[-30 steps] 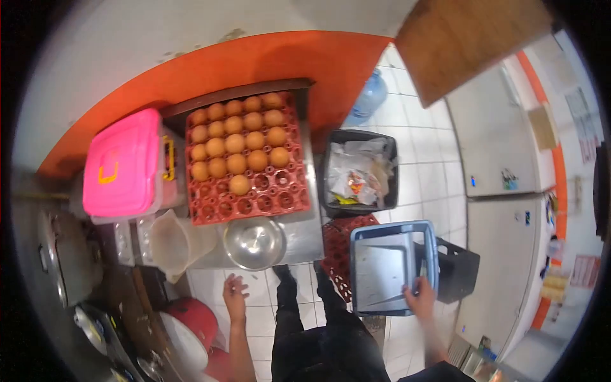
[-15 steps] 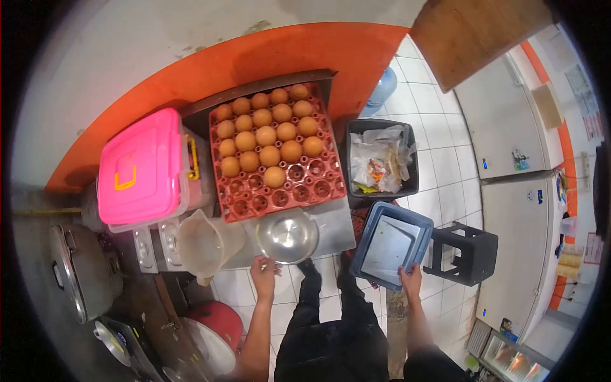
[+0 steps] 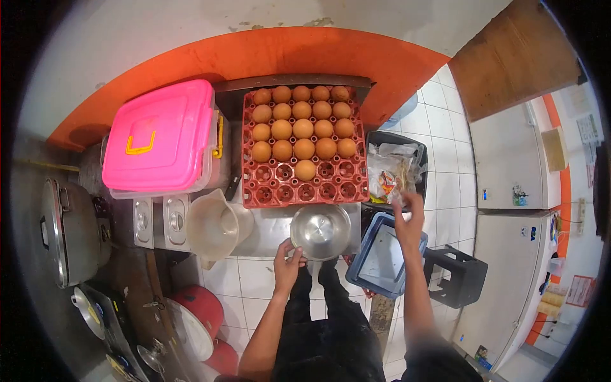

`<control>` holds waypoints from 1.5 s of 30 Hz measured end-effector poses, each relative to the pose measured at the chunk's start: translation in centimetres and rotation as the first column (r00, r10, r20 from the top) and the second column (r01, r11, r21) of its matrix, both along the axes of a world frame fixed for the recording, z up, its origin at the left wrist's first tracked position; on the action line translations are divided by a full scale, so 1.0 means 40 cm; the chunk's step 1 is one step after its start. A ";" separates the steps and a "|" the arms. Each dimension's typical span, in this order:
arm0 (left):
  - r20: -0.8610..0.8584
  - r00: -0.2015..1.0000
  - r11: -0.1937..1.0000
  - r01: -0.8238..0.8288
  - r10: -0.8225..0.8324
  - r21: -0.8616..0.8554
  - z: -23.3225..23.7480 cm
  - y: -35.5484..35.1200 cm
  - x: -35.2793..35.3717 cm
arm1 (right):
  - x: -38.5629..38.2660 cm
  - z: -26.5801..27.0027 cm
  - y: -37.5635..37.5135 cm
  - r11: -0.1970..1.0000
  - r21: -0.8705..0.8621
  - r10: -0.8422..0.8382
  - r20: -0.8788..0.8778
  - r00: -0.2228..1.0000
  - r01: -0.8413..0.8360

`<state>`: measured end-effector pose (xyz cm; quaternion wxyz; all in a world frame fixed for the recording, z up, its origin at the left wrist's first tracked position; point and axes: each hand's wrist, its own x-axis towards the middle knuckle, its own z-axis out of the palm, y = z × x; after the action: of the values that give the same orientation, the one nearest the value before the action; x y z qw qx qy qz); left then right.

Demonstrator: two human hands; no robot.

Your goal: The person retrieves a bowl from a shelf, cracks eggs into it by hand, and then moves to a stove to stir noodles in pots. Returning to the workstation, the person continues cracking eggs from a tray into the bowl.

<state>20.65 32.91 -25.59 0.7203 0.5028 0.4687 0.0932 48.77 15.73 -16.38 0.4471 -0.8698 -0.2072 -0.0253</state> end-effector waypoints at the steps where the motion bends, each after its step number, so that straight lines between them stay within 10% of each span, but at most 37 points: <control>1: -0.008 1.000 0.999 -0.024 0.024 0.027 -0.004 -0.007 0.004 | 0.029 0.029 0.064 0.998 0.010 0.061 0.017 0.998 -0.061; 9: -0.126 0.975 0.892 -0.110 0.182 0.439 0.054 -0.014 0.011 | 0.096 0.144 0.365 0.843 -0.271 0.518 0.174 0.837 -0.465; 15: -0.007 0.995 0.995 -0.102 0.102 0.004 -0.057 -0.067 0.034 | 0.109 0.133 0.339 0.861 -0.090 0.509 0.164 0.845 -0.501; 18: 0.043 0.973 0.974 -0.228 0.228 0.000 -0.018 -0.112 0.036 | 0.085 0.133 0.241 0.915 0.090 0.375 0.177 0.910 -0.394; 20: 0.055 0.982 0.909 -0.190 0.182 0.370 0.084 -0.136 0.046 | 0.048 0.053 0.133 0.953 0.179 0.220 0.142 0.965 -0.243; 25: 0.104 0.993 0.750 -0.106 0.050 0.652 0.157 -0.223 -0.005 | -0.209 -0.130 -0.134 0.949 0.314 0.216 -0.704 0.676 0.023; 30: 0.124 0.960 0.596 0.054 -0.253 0.801 0.277 -0.373 -0.104 | -0.442 -0.001 -0.319 0.853 0.492 0.359 -0.797 0.486 0.175; 35: 0.330 0.888 0.894 0.168 -0.321 0.416 0.331 -0.576 -0.280 | -0.700 0.135 -0.649 0.965 0.241 0.097 -0.690 0.718 0.101; 40: -0.093 0.645 0.594 0.743 -0.758 0.309 0.370 -0.743 -0.663 | -1.252 0.167 -0.973 0.848 0.079 -0.446 -0.425 0.787 0.523; 42: 0.066 0.675 0.660 0.735 -0.735 -0.155 0.505 -0.865 -0.784 | -1.440 0.177 -1.104 0.779 0.088 -0.489 -0.534 0.690 0.620; 45: 0.032 0.353 0.347 0.931 -0.935 -0.115 0.557 -1.041 -0.943 | -1.690 0.203 -1.281 0.589 0.177 -0.537 -0.644 0.546 0.788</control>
<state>-17.06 -8.72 -3.30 0.6633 0.6400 0.1181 -0.3693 -18.81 -35.53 -8.26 0.6263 -0.7229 0.2919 -0.0058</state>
